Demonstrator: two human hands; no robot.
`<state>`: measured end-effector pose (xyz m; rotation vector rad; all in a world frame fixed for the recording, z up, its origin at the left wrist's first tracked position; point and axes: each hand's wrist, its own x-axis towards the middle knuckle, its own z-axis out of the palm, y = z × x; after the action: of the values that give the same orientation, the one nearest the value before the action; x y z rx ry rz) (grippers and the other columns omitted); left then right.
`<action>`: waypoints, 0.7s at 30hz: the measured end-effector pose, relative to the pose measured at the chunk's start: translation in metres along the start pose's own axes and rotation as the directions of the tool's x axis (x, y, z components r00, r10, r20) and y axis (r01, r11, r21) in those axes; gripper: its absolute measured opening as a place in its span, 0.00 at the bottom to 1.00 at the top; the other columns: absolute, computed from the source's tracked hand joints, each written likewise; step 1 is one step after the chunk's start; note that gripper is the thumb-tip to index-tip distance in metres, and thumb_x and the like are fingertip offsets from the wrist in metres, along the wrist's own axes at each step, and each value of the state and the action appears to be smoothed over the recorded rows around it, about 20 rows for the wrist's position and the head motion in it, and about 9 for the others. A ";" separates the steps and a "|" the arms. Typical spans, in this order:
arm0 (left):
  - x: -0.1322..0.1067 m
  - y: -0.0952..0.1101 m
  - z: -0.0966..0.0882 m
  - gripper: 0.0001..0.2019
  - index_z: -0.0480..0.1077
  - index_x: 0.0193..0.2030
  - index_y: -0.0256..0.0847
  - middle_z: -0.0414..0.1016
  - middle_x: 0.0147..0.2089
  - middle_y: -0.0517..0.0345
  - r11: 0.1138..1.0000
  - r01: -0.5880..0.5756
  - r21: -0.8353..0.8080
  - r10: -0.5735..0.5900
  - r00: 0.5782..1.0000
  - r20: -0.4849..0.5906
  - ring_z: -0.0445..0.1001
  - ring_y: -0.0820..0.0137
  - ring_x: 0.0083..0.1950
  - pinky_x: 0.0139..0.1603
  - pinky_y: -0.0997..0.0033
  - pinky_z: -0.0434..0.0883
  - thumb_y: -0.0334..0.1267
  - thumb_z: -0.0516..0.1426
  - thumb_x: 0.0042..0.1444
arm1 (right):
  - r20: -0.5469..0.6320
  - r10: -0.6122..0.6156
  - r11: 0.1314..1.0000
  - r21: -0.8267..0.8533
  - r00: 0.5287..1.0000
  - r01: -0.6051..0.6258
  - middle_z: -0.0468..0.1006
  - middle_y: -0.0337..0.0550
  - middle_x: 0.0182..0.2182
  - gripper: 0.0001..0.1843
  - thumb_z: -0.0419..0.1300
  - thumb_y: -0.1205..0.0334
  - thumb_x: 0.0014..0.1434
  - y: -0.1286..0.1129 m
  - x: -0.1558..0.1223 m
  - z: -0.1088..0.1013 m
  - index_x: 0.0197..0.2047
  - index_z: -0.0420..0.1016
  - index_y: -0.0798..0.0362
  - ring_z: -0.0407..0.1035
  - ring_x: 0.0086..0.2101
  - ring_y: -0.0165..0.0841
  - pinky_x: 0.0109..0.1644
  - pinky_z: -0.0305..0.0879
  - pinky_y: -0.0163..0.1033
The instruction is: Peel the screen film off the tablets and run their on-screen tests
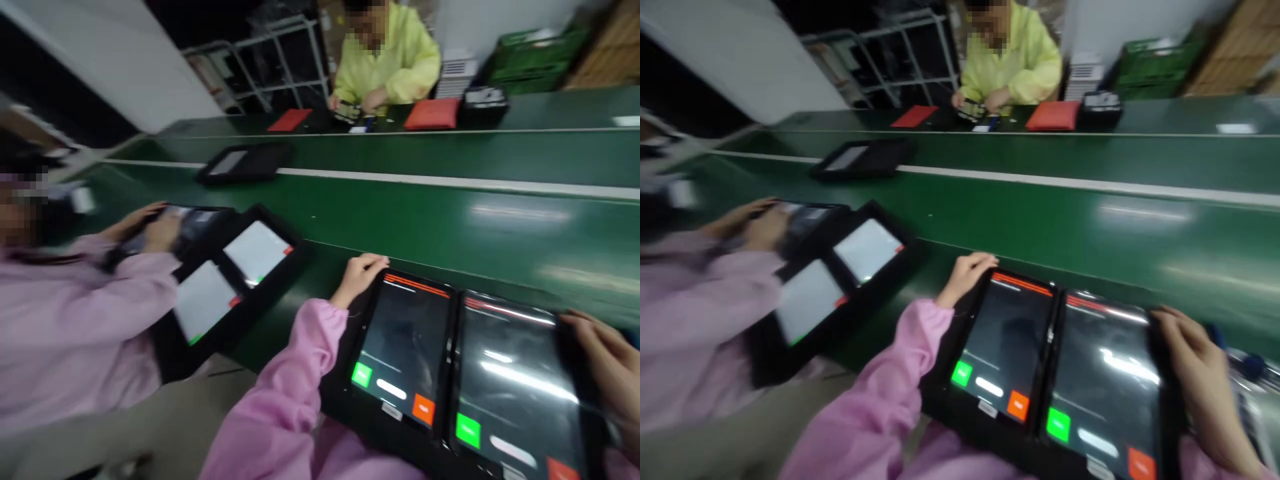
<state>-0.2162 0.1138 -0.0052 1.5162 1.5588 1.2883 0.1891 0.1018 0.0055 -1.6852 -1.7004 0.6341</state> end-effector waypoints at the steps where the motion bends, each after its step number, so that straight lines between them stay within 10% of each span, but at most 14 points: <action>1: 0.001 -0.002 -0.001 0.15 0.82 0.29 0.45 0.86 0.38 0.53 1.000 0.005 -0.026 -0.005 1.000 -0.003 0.85 0.59 0.45 0.51 0.60 0.79 0.50 0.61 0.60 | -0.013 0.048 0.999 0.026 0.999 -0.048 0.82 0.55 0.48 0.35 0.56 0.22 0.59 -0.001 -0.001 -0.004 0.39 0.83 0.46 0.77 0.49 0.49 0.53 0.75 0.54; 7: 0.007 -0.005 0.000 0.18 0.80 0.29 0.44 0.85 0.36 0.50 0.994 0.062 -0.095 -0.067 0.997 -0.049 0.84 0.56 0.43 0.51 0.56 0.78 0.58 0.64 0.52 | -0.133 0.064 0.997 0.045 0.989 -0.058 0.81 0.56 0.49 0.38 0.54 0.20 0.55 -0.007 0.007 0.005 0.36 0.82 0.49 0.75 0.54 0.52 0.61 0.70 0.59; 11: -0.015 0.007 -0.012 0.19 0.79 0.40 0.42 0.84 0.50 0.46 0.993 0.101 -0.060 -0.108 0.988 -0.112 0.80 0.54 0.56 0.62 0.52 0.74 0.57 0.62 0.56 | -0.300 -0.219 0.970 -0.166 0.928 0.176 0.80 0.56 0.50 0.28 0.56 0.32 0.66 -0.019 -0.014 -0.002 0.40 0.82 0.48 0.75 0.53 0.51 0.57 0.73 0.60; 16: -0.104 0.012 -0.037 0.28 0.73 0.57 0.48 0.71 0.67 0.46 0.983 0.165 0.079 -0.160 0.985 -0.071 0.69 0.51 0.70 0.69 0.46 0.68 0.58 0.66 0.54 | 0.021 -0.575 0.798 -0.207 0.818 0.567 0.82 0.49 0.46 0.10 0.56 0.58 0.74 -0.062 -0.080 -0.020 0.43 0.79 0.46 0.79 0.44 0.41 0.46 0.78 0.46; 21: -0.171 0.003 -0.051 0.35 0.67 0.66 0.50 0.62 0.72 0.44 0.957 0.111 0.269 -0.123 0.992 0.028 0.61 0.47 0.75 0.73 0.41 0.63 0.59 0.66 0.54 | 0.190 -0.680 0.703 -0.104 0.708 0.703 0.82 0.48 0.42 0.11 0.55 0.67 0.74 -0.086 -0.125 -0.011 0.43 0.78 0.49 0.78 0.43 0.38 0.46 0.76 0.44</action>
<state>-0.2331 -0.0629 -0.0187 1.5741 1.8221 1.0027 0.1341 -0.0281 0.0623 -0.9570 -2.3499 0.2381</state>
